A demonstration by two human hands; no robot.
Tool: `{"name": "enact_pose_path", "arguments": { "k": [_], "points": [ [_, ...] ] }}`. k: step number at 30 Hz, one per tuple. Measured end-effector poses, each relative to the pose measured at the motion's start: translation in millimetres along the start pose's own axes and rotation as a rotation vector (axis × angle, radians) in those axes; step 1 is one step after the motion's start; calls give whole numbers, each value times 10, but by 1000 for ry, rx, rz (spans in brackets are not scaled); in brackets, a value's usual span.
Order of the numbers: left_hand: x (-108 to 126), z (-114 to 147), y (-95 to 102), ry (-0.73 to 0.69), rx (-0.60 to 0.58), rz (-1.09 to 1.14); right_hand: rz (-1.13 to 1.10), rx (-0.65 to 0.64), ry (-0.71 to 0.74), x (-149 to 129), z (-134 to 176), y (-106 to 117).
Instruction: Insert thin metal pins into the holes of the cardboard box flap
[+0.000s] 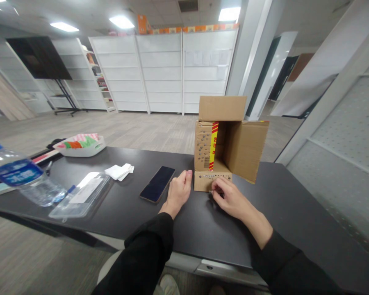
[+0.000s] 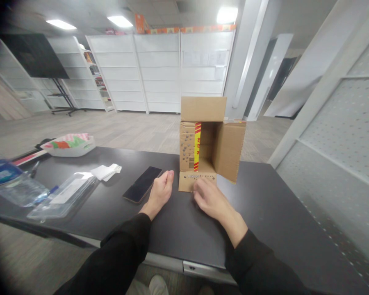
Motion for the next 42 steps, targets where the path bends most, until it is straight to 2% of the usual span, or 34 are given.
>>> {"name": "enact_pose_path", "arguments": {
  "k": [8, 12, 27, 42],
  "points": [
    [-13, -2, -7, -7, 3, -9, -76, 323, -88, 188, 3, 107],
    [-17, -1, -7, -12, 6, -14, -91, 412, -101, 245, -3, 114],
    [-17, 3, -11, -4, -4, -27, -47, 441, -81, 268, -83, 117],
    [-14, 1, -7, 15, -10, -27, -8, 403, -41, 299, -107, 66]
  ]
}}
Point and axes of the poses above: each hand's wrist, its own z-axis away from the middle knuckle, its own y-axis out of the back of the hand, x = y × z, the point moved 4 cm from there along -z, towards the middle knuckle, and after that the axes turned 8 degrees about x, right-handed, at the moved point
